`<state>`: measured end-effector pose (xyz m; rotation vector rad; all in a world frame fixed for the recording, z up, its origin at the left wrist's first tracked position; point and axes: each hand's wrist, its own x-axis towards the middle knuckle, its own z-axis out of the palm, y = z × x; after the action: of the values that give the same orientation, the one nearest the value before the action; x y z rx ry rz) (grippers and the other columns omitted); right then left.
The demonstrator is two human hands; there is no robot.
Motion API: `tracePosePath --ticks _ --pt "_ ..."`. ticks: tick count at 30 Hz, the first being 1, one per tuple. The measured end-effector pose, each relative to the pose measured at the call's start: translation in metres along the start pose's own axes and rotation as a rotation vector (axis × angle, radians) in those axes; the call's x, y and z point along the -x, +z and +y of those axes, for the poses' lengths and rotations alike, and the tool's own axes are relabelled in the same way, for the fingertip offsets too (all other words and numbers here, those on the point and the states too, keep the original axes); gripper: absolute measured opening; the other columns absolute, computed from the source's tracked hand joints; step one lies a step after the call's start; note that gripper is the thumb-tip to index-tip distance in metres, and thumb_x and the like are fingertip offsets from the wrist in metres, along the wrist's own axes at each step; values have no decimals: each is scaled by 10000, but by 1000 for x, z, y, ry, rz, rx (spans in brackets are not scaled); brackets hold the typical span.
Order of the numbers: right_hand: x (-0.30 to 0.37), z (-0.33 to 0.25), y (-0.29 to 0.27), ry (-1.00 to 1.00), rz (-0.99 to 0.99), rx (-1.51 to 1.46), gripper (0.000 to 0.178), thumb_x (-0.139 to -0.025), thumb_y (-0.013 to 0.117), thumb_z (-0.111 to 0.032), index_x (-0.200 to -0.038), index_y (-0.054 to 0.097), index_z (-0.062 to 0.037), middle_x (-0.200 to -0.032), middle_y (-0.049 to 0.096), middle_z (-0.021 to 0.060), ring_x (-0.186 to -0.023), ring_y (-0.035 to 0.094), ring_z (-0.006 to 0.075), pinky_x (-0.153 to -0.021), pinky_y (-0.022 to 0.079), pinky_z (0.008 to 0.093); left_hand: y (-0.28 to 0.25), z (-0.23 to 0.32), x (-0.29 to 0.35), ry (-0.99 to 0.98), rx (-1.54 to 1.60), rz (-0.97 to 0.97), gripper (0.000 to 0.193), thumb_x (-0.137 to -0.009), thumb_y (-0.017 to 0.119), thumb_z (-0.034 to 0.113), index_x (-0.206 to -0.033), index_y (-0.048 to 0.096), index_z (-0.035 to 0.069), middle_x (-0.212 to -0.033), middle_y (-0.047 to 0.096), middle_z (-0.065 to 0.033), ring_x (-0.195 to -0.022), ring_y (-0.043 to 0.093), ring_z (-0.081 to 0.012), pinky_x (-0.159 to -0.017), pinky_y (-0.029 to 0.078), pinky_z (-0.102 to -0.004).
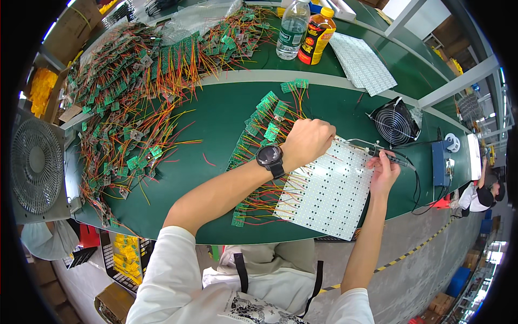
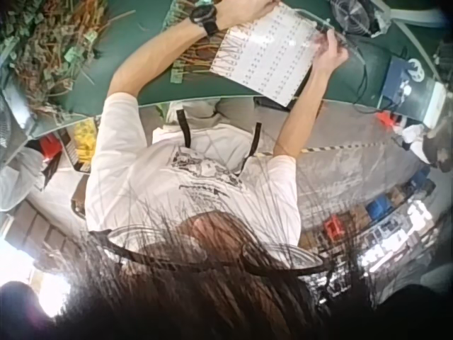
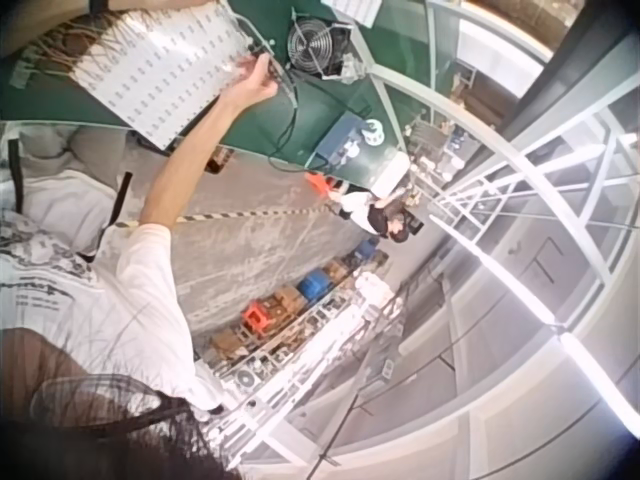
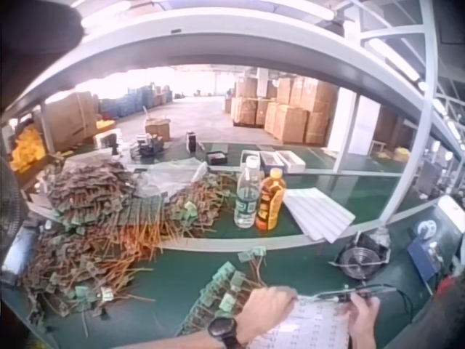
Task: The person picks small circuit boards with wires from a pile, positions the wires onto a panel, and solders them in place using a soldering iron.
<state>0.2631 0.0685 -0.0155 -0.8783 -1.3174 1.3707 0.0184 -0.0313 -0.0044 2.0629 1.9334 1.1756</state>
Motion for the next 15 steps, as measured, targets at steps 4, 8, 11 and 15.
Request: tracePosePath --ticks 4,8,11,15 --pt "0 1 0 -15 27 -35 140 -933 627 -83 -1003 633 38 -720 661 106 -566 612 165 -534 466 272 -1 0 0 -5 -15 -13 95 -830 629 135 -803 673 56 -755 676 -98 -679 662 -323 -581 520 -421" --pt "5 -2 -3 -45 45 -47 136 -934 625 -85 -1000 635 33 -717 657 99 -565 603 158 -532 457 269 -7 6 -1 -24 40 -45 134 -857 636 179 -835 669 50 -763 682 -105 -696 669 -326 -602 526 -431" --pt "10 -2 2 -48 74 -78 138 -913 649 -72 -986 645 45 -689 643 102 -544 593 174 -511 453 279 -13 2 1 -5 53 -108 179 -881 643 224 -913 657 49 -810 689 -129 -736 676 -331 -621 529 -443" --pt "10 -6 0 -46 110 -115 139 -913 648 -78 -986 645 40 -693 643 100 -548 593 170 -512 445 275 -25 8 -3 -7 26 -189 235 -901 646 275 -979 639 53 -889 666 -143 -770 668 -352 -646 530 -447"
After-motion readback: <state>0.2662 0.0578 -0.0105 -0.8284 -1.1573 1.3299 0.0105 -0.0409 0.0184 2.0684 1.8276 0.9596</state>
